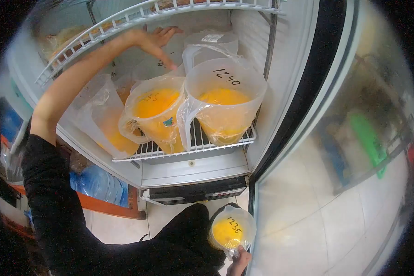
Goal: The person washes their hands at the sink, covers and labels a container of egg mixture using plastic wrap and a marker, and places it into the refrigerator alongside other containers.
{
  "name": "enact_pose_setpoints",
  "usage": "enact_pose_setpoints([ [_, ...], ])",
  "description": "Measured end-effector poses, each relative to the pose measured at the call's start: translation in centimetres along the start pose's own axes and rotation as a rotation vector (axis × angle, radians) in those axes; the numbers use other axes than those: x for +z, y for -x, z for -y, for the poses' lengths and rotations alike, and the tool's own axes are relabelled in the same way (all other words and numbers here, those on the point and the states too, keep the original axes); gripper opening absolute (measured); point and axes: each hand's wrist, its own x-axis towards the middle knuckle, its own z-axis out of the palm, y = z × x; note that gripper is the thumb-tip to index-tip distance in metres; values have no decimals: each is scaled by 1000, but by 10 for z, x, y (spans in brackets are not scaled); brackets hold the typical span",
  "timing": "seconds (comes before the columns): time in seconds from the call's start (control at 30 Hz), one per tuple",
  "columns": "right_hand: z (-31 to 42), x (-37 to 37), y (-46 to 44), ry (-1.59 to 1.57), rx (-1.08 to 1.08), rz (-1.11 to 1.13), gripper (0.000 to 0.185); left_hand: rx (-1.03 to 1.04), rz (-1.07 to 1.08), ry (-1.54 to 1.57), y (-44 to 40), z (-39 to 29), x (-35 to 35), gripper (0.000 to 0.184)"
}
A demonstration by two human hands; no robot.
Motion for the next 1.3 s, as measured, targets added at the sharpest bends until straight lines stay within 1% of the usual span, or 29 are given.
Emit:
enact_pose_setpoints([
  [0.03,3,-4,-2,-5,-2,-1,21,-54,-57,34,1,-2,1,127],
  [0.07,5,-10,-4,91,72,107,25,-51,-60,29,3,-5,1,127],
  [0.1,6,-15,-5,191,145,216,35,3,-8,44,7,-8,4,126],
  [0.13,4,-16,-6,192,145,215,35,56,43,63,9,-10,6,126],
  [0.17,2,-16,-7,176,139,220,35,55,42,66,6,-9,9,126],
  [0.23,1,-15,-8,163,131,225,36,26,-16,-12,-2,-9,12,128],
  [0.27,1,-15,-7,159,126,229,36,25,-13,-9,-6,-7,12,128],
  [0.33,1,-16,-6,158,121,230,37,-70,-57,-70,-13,-5,10,129],
  [0.37,1,-16,-5,163,119,224,37,-68,-57,-71,-19,-3,9,129],
  [0.43,-1,-17,-5,163,114,212,37,-143,-87,-143,-31,-4,8,124],
  [0.47,-5,-19,-5,134,108,186,37,-137,-91,-143,-37,-3,8,124],
  [0.53,-7,-21,-6,103,97,154,37,-87,-88,-179,-48,0,10,104],
  [0.57,-6,-22,-8,105,114,218,37,-81,-92,-178,-57,3,13,104],
  [0.6,-5,-22,-9,109,129,283,37,-63,-37,-257,-67,6,17,91],
  [0.63,-3,-21,-7,107,126,277,37,-44,19,-338,-76,10,21,79],
  [0.67,-1,-17,-4,93,114,244,37,-38,17,-337,-84,17,25,79],
  [0.73,-1,-11,1,76,102,206,37,-20,59,-381,-94,30,33,58],
  [0.77,-2,-7,2,59,83,125,36,-12,58,-382,-96,32,32,58],
  [0.8,-4,-5,3,40,63,43,36,-11,45,-451,-99,33,31,54],
  [0.83,-7,-6,1,36,65,38,36,-11,31,-521,-103,34,30,51],
  [0.9,-13,-14,-7,56,88,124,36,-42,66,-530,-115,36,32,50],
  [0.93,-19,-16,-11,51,85,121,36,-78,102,-543,-121,36,32,49],
  [1.07,-28,-18,-13,93,100,110,25,-87,49,-540,-137,46,37,51],
  [1.13,-26,-11,-9,113,106,87,22,-129,163,-542,-140,44,31,53],
  [1.2,-20,-4,-4,86,44,92,21,-140,149,-541,-148,53,40,53],
  [1.23,-19,-6,-6,111,68,173,21,-160,128,-538,-152,60,43,54],
  [1.3,-14,5,-1,68,46,162,21,-182,129,-529,-152,70,45,53],
])
